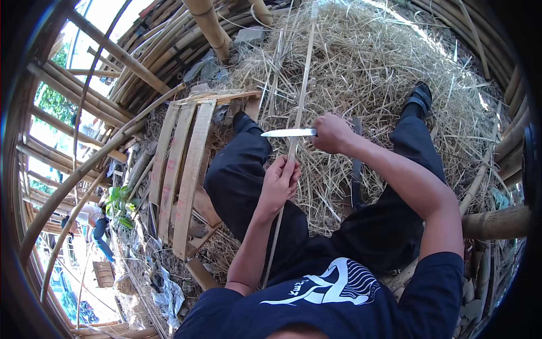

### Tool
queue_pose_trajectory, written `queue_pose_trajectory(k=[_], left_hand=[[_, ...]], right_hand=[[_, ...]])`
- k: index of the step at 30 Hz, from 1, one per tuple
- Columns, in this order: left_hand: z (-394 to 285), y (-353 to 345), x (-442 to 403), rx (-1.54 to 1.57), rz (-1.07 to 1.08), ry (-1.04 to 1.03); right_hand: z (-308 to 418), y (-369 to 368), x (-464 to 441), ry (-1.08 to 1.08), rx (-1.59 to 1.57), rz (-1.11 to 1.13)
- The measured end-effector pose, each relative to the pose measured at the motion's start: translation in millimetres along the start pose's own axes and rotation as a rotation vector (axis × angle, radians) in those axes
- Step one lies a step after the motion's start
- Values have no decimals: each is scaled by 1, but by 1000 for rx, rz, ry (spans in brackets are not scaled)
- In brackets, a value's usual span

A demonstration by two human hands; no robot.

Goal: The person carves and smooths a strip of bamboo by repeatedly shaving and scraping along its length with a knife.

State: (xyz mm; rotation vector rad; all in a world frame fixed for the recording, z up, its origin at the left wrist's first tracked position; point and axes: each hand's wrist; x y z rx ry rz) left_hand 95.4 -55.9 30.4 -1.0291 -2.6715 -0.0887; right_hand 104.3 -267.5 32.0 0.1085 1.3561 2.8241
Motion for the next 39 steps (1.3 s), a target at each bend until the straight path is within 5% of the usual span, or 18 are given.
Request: queue_pose_trajectory(k=[7, 12, 16, 19, 24, 28, 35, 39], left_hand=[[-8, -5, 5, 124, 56, -1], [-4, 10, 30, 241, 98, 57], [-1, 19, 52, 204, 89, 107], [1, 22, 71, 188, 112, 158], [5, 26, 113, 271, 315, 299], [21, 23, 112, 310, 201, 350], [9, 24, 70, 167, 29, 123], [-7, 14, 28, 71, -66, 73]], right_hand=[[-14, 3, -8, 18, 50, -81], [-47, 45, -22, -146, -122, -461], [-64, 82, -29, -278, -186, -519], [-76, 102, -28, -283, -577, -687], [-157, 145, -58, -163, -60, -361], [-174, 119, -27, -290, -44, -466], [-116, 114, -11, -306, -186, -405], [-34, 70, 14, -224, -114, -168]])
Point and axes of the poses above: each hand's wrist, its own x-axis away from the middle knuckle, its own y-axis out of the back of the hand, z = x × y, and after that the axes turned 11 degrees about -x, right-handed
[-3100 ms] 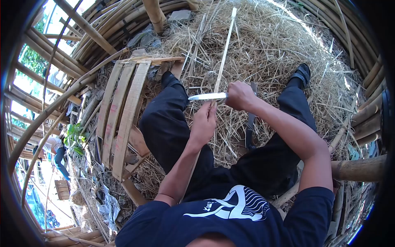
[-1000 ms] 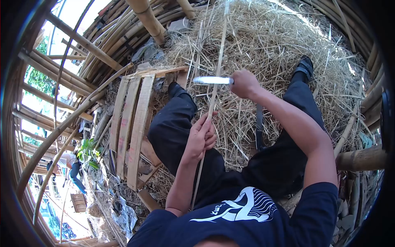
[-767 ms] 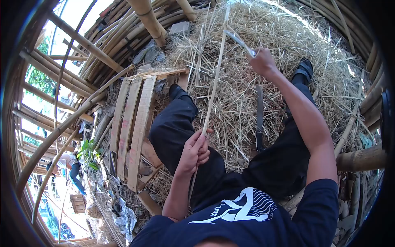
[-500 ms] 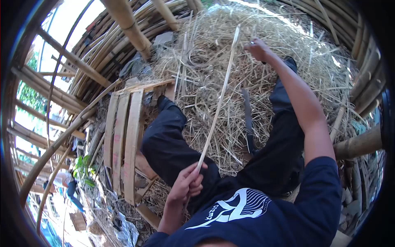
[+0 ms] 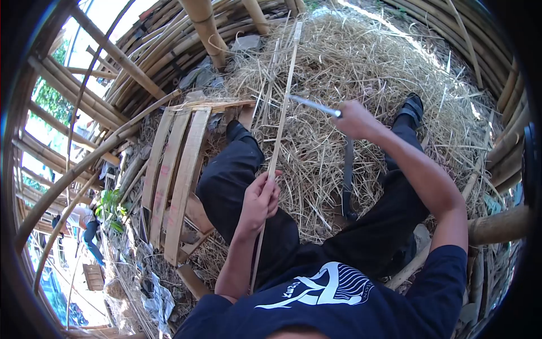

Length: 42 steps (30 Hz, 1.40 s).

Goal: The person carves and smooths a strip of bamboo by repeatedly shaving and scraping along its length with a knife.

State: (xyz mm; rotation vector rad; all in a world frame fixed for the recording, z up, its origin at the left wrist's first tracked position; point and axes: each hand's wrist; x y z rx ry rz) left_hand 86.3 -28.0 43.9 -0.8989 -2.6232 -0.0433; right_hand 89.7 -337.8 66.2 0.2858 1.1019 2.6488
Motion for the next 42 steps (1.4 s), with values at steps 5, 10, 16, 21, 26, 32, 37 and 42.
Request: queue_pose_trajectory(k=[5, 10, 16, 21, 26, 32, 37, 42], left_hand=[[-15, -20, -31, -13, 46, -122], [-14, -25, -42, -44, 7, -144], [5, -34, -27, -244, -6, -159], [17, -41, 18, -160, 124, -44], [30, -19, -9, -302, -50, -201], [19, -12, -33, -588, -242, -390], [16, -24, -27, -716, -290, -440], [22, -28, -7, -754, -263, -334]], right_hand=[[42, -49, 20, 137, 151, 198], [39, -64, 22, 207, 149, 161], [15, -50, -18, -151, 147, 66], [-45, 8, -59, -381, 119, -257], [2, -20, -24, -221, -6, -27], [44, -78, 25, 138, 194, 267], [26, -75, 5, 122, 226, 179], [2, -39, -29, -234, 162, 71]])
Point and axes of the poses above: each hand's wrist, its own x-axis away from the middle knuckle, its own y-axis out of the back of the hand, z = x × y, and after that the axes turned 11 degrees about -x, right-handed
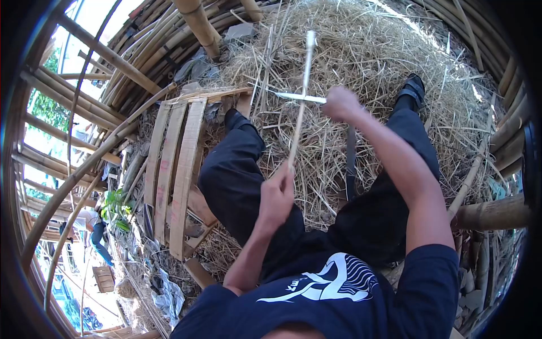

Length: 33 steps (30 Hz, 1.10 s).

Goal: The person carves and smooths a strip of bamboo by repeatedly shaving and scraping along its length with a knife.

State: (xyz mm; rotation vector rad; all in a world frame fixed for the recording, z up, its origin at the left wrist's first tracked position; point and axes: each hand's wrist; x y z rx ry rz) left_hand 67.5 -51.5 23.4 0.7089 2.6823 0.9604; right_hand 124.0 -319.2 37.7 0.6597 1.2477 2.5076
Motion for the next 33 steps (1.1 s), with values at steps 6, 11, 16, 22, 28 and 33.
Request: queue_pose_trajectory(k=[6, 11, 16, 22, 28, 33], left_hand=[[11, -2, 53, 220, 77, 105], [6, 19, 82, 258, 150, 178], [10, 22, 108, 328, 224, 236], [16, 32, 125, 307, 240, 321], [27, 37, 90, 532, 336, 345], [16, 27, 44, 678, 302, 382]], right_hand=[[-22, 12, -17, 32, 192, -156], [-35, 31, -21, 35, 173, -226], [-52, 26, -29, 37, 272, -192], [-51, 23, -26, 42, 350, -57], [-32, 25, -18, 90, 6, 166], [10, 3, 35, 199, -14, 229]])
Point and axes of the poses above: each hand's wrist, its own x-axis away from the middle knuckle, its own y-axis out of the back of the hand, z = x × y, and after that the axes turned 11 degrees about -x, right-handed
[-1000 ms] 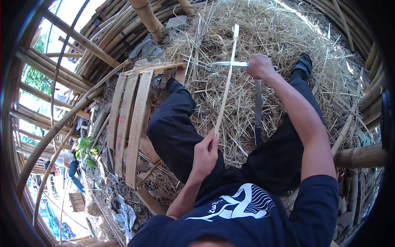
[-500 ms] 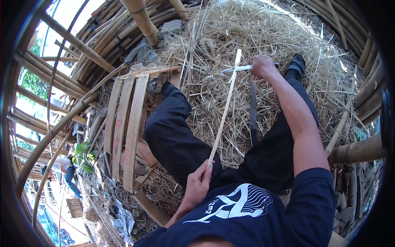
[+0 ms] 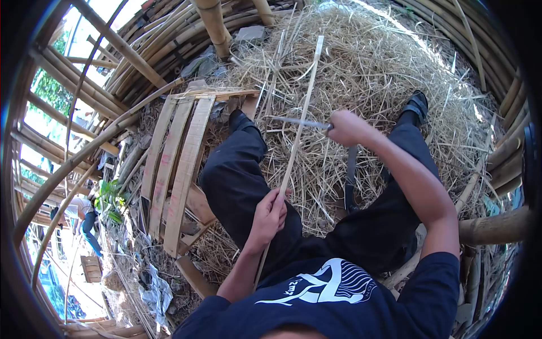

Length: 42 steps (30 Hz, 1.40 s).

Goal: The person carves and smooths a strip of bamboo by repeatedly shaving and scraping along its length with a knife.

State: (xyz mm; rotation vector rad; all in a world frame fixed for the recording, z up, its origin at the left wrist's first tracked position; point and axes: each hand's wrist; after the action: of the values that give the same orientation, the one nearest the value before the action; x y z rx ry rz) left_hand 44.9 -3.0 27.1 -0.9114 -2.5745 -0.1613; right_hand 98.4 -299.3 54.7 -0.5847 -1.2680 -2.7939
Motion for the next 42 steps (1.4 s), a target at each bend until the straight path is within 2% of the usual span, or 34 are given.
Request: queue_pose_trajectory(k=[3, 5, 11, 15, 17, 20, 21, 22, 23, 25, 28, 34, 39, 41, 42], left_hand=[[-12, -4, -27, 41, -20, -48], [-18, 0, -41, 93, 10, -61], [-28, -2, -56, 208, 107, -96], [-17, -7, -52, 257, 130, -28], [-11, -7, -51, 271, 124, -42], [-7, -12, -35, 250, 117, 7], [-4, -14, -24, 252, 116, 17], [-6, -14, -17, 257, 141, 50], [-6, -14, -8, 268, 159, 81], [-2, -13, 13, 312, 168, 124], [7, -11, 37, 289, 205, 169], [17, -2, 69, 256, 182, 218], [27, 2, 81, 280, 160, 231], [32, 9, 80, 266, 140, 236], [30, 14, 78, 237, 155, 224]], right_hand=[[10, -38, 16, 176, 146, -11], [16, -48, 21, 208, 133, -31], [19, -39, 12, 65, 72, -103], [5, -42, 0, 164, 184, -173], [4, -35, -4, 143, 227, -108], [-10, -24, -23, -76, 154, -163], [-21, -16, -29, -36, 224, -213], [-24, -9, -34, -128, 189, -284], [-33, 10, -38, -230, 114, -240], [-51, 23, -38, -173, 220, -351], [-72, 32, -43, -254, 222, -405], [-69, 34, -35, -219, 422, -305], [-72, 30, -41, -214, 411, -299], [-98, 25, -56, -176, 357, -38], [-118, 24, -63, -142, 241, -1]])
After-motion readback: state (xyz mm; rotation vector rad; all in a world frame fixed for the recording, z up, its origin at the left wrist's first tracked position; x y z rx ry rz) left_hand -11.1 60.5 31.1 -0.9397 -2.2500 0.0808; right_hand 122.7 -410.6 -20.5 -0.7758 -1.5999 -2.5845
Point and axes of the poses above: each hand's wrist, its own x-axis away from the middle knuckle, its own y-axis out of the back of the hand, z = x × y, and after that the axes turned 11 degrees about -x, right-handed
